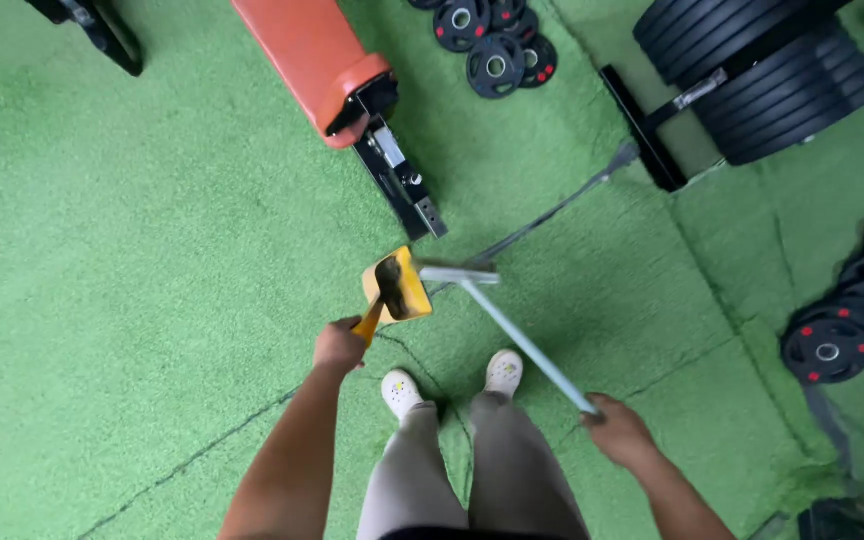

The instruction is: The recorder is cleaning a gym machine with a spray and cloth, then sweeping the floor with a broom and dustpan.

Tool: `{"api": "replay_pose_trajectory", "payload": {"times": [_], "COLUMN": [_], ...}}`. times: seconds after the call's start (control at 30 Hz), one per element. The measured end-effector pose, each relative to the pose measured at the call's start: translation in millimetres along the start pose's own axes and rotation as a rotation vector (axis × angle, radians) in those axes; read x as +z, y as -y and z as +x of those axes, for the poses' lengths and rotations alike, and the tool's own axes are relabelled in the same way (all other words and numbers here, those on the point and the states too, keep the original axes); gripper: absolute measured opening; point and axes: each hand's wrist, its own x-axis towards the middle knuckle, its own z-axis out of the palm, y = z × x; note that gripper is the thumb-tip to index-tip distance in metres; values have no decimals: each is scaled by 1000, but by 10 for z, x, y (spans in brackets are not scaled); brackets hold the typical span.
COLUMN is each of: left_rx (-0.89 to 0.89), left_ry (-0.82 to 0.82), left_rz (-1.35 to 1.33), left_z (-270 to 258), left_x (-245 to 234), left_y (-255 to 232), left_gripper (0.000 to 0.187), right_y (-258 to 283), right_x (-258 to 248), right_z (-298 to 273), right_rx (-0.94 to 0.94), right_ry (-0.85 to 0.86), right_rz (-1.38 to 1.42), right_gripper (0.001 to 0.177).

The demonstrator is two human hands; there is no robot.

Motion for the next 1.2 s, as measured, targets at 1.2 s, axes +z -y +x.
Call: {"api": "replay_pose_trajectory", "payload": {"times": [1.2], "left_rx": [-91], "left_ry": [-326], "left_rz": [-53], "left_z": [745], "left_x": [2420], "left_y": [-2791], "left_gripper": [44], "right_y": [-993], "right_x": [-4708], "right_z": [4707], "right_rx": [141], "right_ry": [-120], "right_rz": [-430], "right_gripper": [39]}}
